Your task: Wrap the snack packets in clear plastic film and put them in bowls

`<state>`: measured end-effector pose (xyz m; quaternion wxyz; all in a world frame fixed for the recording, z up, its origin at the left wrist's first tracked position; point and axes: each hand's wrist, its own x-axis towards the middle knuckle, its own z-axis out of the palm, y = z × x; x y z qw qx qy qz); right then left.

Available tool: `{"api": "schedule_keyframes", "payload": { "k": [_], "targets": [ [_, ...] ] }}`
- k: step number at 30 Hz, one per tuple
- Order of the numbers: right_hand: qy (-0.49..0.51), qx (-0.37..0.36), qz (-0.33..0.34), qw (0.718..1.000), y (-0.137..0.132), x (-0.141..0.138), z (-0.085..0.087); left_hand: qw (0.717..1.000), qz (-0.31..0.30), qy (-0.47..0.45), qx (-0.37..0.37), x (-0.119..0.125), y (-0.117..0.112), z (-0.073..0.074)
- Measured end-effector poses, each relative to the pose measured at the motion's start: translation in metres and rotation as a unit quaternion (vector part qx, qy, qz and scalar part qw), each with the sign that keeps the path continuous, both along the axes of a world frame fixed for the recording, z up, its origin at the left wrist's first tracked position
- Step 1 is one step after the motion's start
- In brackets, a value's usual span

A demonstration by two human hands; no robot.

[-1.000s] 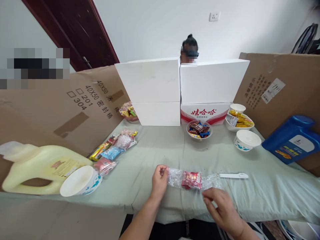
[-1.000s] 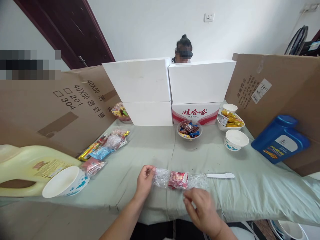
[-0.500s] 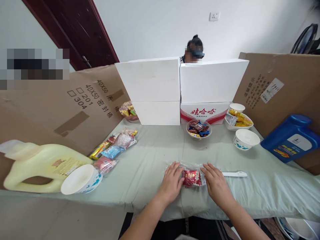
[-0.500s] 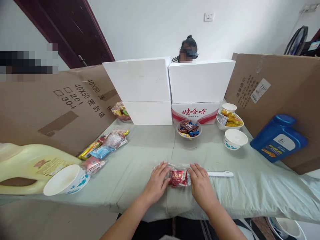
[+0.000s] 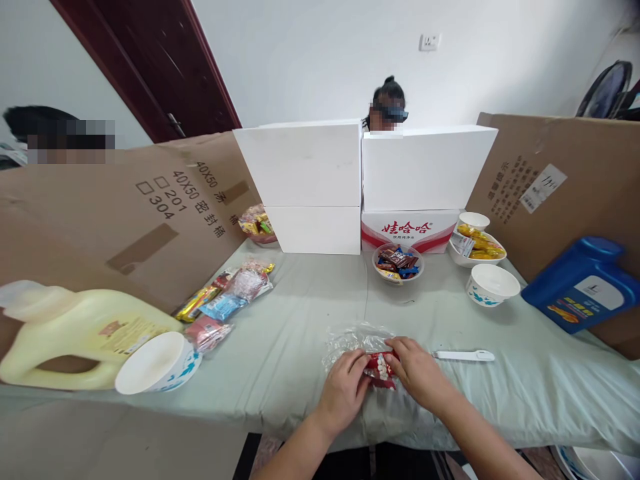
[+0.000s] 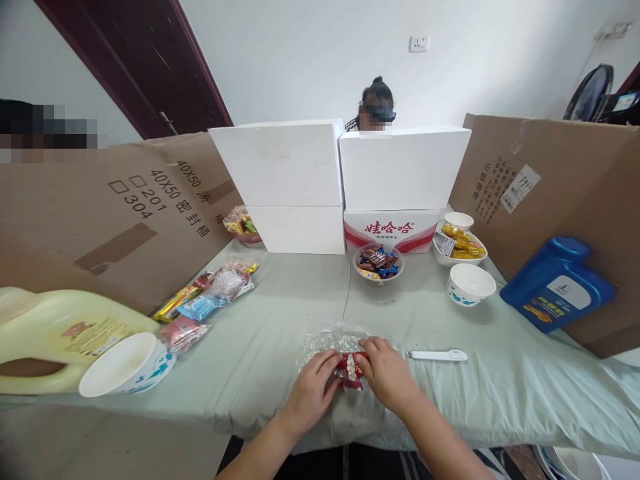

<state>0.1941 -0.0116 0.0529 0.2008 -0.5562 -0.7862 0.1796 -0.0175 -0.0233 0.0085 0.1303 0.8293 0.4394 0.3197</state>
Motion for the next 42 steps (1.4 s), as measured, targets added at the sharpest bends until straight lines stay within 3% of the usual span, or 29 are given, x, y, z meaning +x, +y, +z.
{"api": "schedule_keyframes", "payload": {
  "k": [4,9,12,16,21,25,30,35,42],
  "targets": [
    [0.066,-0.060,0.061,0.994,0.006,-0.007,0.005,0.999,0.001,-0.008,-0.033,0.000,0.004,-0.004],
    [0.105,-0.179,-0.003,0.978,0.021,-0.008,0.000,0.999,-0.034,-0.014,-0.031,-0.002,-0.003,-0.013],
    [0.141,-0.209,0.005,0.968,0.035,0.000,-0.002,0.999,-0.028,-0.027,-0.017,-0.003,-0.007,-0.017],
    [0.215,-0.155,-0.004,0.964,0.068,0.029,0.014,0.998,-0.047,-0.032,-0.012,0.001,-0.006,-0.015],
    [0.271,0.036,-0.099,0.957,0.138,0.080,0.061,0.994,-0.086,-0.031,0.054,0.006,0.000,-0.016],
    [0.209,0.141,-0.194,0.948,0.196,0.101,0.082,0.990,-0.090,-0.040,0.102,0.005,0.005,-0.026],
    [0.057,0.099,-0.217,0.969,0.240,0.088,0.067,0.984,-0.072,-0.070,0.147,0.006,0.014,-0.056],
    [-0.060,0.019,-0.220,0.973,0.261,0.076,0.052,0.977,-0.074,-0.089,0.178,0.006,0.022,-0.079],
    [-0.129,-0.003,-0.191,0.973,0.258,0.082,0.049,0.981,-0.065,-0.087,0.159,0.007,0.019,-0.074]
  ]
}}
